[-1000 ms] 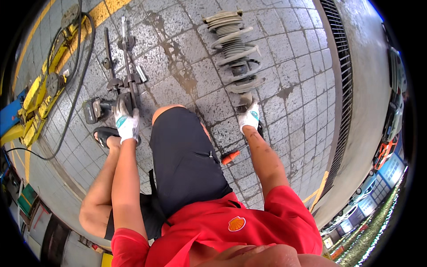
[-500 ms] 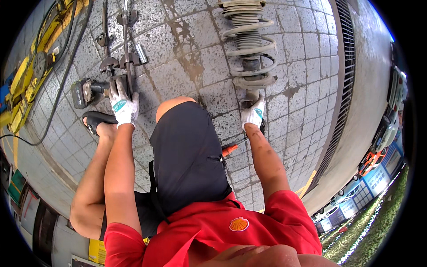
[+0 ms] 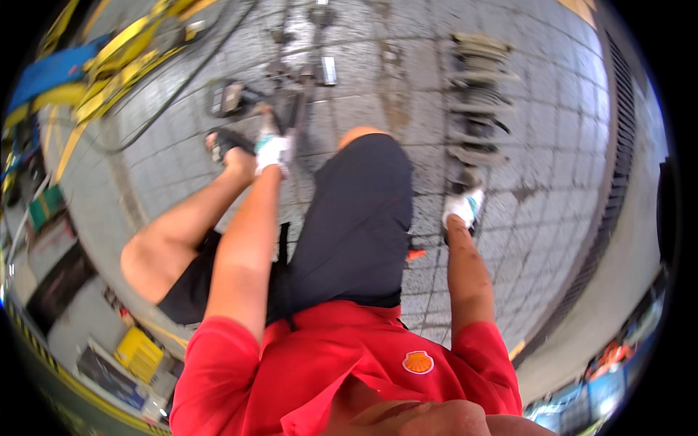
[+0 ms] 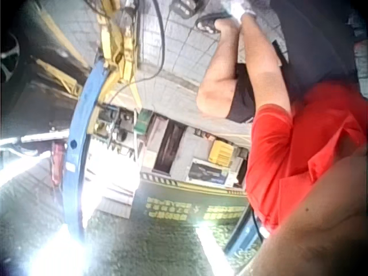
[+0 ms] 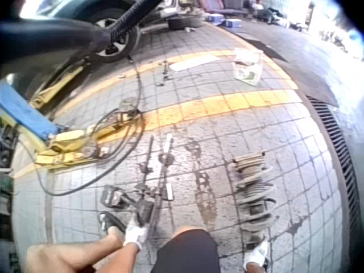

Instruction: The person sits on the floor and uses a cordless impact wrench to tighten bolts on a car shock absorber assembly. They repeatedly reposition the tool and the assembly to access different fasteners.

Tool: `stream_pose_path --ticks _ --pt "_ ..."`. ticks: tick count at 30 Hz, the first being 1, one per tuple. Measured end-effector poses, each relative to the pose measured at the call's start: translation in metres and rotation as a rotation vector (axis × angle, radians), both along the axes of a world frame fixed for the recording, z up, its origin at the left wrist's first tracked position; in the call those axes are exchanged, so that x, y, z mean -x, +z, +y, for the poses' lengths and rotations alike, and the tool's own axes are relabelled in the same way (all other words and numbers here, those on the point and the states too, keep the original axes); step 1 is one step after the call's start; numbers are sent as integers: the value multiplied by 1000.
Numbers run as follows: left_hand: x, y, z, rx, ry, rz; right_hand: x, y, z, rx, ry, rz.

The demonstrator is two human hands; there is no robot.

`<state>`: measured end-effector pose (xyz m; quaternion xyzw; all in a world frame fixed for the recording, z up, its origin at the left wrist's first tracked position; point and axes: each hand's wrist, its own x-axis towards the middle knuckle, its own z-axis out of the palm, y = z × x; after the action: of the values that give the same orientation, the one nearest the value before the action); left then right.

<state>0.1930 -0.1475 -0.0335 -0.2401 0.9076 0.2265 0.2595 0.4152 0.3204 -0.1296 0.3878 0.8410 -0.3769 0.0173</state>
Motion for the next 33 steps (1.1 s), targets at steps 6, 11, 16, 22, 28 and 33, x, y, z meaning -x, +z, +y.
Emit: stream_pose_path --ticks 6,11,16,22,28,33 --pt "-97 -73 -48 -197 81 -47 25 19 -25 -298 88 -311" --pt "-76 -68 -32 -239 279 9 22 27 -18 -272 37 -300" --pt "-28 -33 9 -77 44 11 17 15 -16 -306 26 -288" --pt "-10 -57 38 -78 160 48 25 28 -27 -340 3 -292" --pt "3 -35 96 -325 -111 -263 28 28 -27 -341 3 -327" --pt "14 -64 122 -169 -42 -124 41 54 -31 -299 -30 -344"
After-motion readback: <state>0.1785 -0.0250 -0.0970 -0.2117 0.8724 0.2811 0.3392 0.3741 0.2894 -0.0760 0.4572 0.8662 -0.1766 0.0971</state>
